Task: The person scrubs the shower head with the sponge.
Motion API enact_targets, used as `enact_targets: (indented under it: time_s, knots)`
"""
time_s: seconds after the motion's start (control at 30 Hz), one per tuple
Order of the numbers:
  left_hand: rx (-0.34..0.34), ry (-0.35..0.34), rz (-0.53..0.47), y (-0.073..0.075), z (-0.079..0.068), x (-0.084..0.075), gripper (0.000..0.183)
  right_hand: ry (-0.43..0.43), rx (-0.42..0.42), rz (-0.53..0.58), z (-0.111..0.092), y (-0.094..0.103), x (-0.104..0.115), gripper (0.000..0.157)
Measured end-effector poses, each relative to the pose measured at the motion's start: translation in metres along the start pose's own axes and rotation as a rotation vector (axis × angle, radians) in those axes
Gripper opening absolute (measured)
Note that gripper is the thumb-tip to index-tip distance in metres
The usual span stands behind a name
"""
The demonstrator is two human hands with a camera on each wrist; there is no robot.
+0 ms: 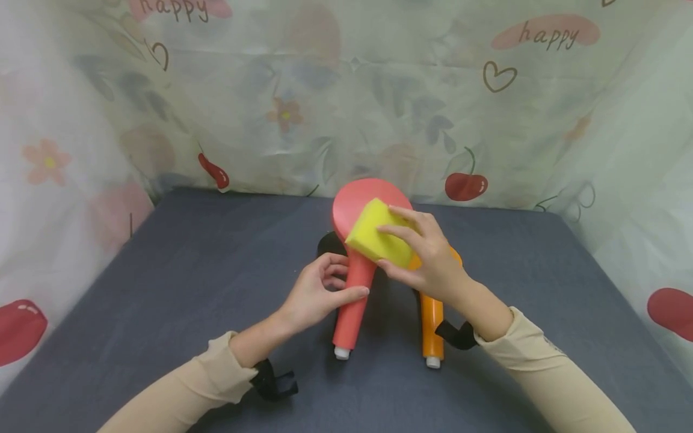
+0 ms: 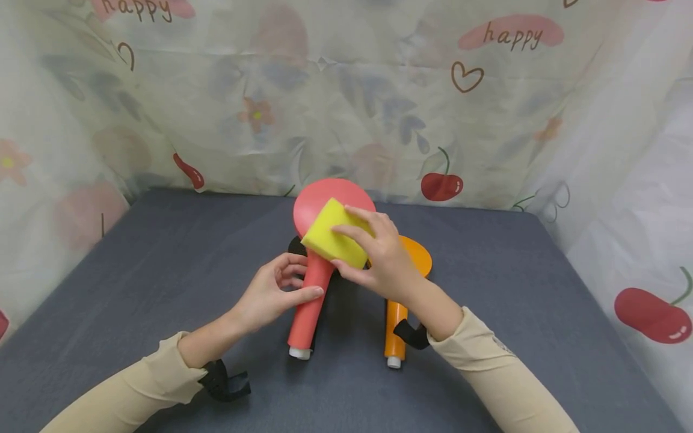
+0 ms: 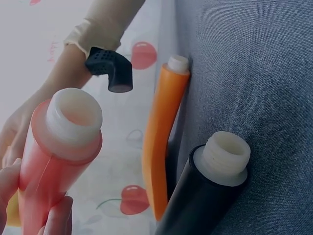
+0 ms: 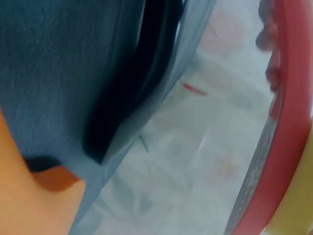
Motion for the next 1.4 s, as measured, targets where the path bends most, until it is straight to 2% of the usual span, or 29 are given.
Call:
enact_targets:
  time_s: [0.13, 0.27, 0.43, 0.53, 0.63, 0.83, 0.93, 1.1, 1.23, 1.4]
  knots:
    - [-0.002, 0.015, -0.038, -0.001, 0.000, 0.001, 0.046, -0.099, -0.047, -0.021, 0.001, 0.013, -0.022, 0.040]
    - [0.000, 0.026, -0.067, -0.001, 0.000, 0.001, 0.046, -0.244, -0.105, -0.014, 0.001, 0.025, -0.050, 0.044]
    - [0.015, 0.048, -0.131, -0.004, -0.001, 0.004, 0.046, -0.425, -0.159, 0.079, -0.007, 0.029, -0.078, 0.045]
    - [0.024, 0.075, -0.176, -0.005, -0.002, 0.008, 0.047, -0.466, -0.199, 0.131, -0.014, 0.027, -0.081, 0.047]
    - [0.026, 0.097, -0.210, -0.006, -0.002, 0.011, 0.048, -0.432, -0.239, 0.146, -0.016, 0.026, -0.072, 0.050]
    - [0.024, 0.108, -0.239, -0.005, 0.000, 0.013, 0.046, -0.285, -0.276, 0.157, -0.019, 0.020, -0.044, 0.050]
    - [0.027, 0.097, -0.253, -0.005, 0.001, 0.012, 0.045, -0.217, -0.256, 0.146, -0.021, 0.012, -0.031, 0.053]
    - [0.035, 0.098, -0.259, -0.004, 0.002, 0.012, 0.045, -0.116, -0.194, 0.064, -0.023, 0.004, -0.014, 0.052]
    - [0.044, 0.102, -0.289, -0.004, 0.002, 0.011, 0.046, -0.108, -0.190, 0.030, -0.018, 0.011, -0.014, 0.051]
    - [0.063, 0.095, -0.334, -0.004, 0.002, 0.007, 0.048, -0.155, -0.266, 0.037, -0.008, 0.029, -0.028, 0.058]
Point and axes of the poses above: each hand's wrist, its own z-axis towards the middle knuckle, its own y-axis out of the back of the hand, x = y × z, the point moved 10 cm from there along z, towards the middle knuckle, and after that the axes turned 8 degrees about -y, right-handed, at the moved point
